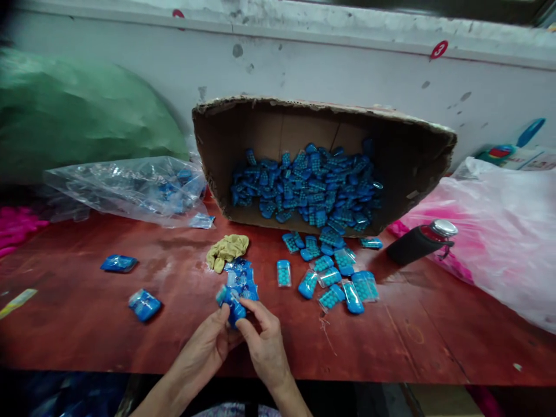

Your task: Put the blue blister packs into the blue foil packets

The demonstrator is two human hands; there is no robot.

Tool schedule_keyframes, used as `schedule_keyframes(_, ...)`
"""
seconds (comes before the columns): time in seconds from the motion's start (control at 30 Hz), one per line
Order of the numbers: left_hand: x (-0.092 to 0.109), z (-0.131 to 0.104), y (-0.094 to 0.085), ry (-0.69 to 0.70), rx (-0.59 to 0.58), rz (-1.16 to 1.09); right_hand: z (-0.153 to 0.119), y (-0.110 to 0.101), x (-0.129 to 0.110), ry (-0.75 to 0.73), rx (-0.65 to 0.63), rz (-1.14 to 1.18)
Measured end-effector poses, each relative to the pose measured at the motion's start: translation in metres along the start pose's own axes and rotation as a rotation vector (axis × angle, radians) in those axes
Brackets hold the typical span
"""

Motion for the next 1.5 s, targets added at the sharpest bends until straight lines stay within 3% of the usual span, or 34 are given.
schedule_keyframes(0.17,0.007,0.002,-0.005,-0.065,-0.043,0.066,0.007,-0.002,-0.008,-0.052,-0.092,0.108)
schedule_keyframes(0.33,0.008,-0.002,-0.002,-0.111,-0.148,0.045,0.007,0.008,0.008,0.224,-0.268,0.436)
schedule_keyframes(0.53,0.002,-0.006,0.002,-0.139,-0.139,0.014,-0.002,0.011,0.021,0.4,-0.333,0.494)
schedule_keyframes(0.77,-0.015,-0.002,0.001,-0.059,0.041,-0.053,-0.004,0.008,0.009,0.211,-0.129,0.195)
schedule_keyframes(0.93,-0.009,-0.003,0.001,-0.027,0.102,-0.062,-0.004,0.0,0.006,0.039,0.034,-0.012)
schedule_keyframes(1.23,-0.001,0.0,-0.011,0.057,0.147,0.062,-0.007,0.004,-0.003,-0.031,0.079,-0.134)
schedule_keyframes(1.37,0.011,0.002,-0.021,0.27,0.267,0.218,-0.012,0.003,-0.004,-0.023,0.106,-0.221)
schedule_keyframes(1.5,0.03,0.005,-0.029,0.435,0.368,0.356,-0.013,0.006,-0.01,-0.06,0.034,-0.199)
Point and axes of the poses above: each hand's wrist, its own z-axis towards the middle knuckle, its own y-axis out of the palm, x = y × z, the point moved 5 cm from there along z, towards the middle knuckle, and after that the axes turned 5 degrees about x, right-handed, at the moved point
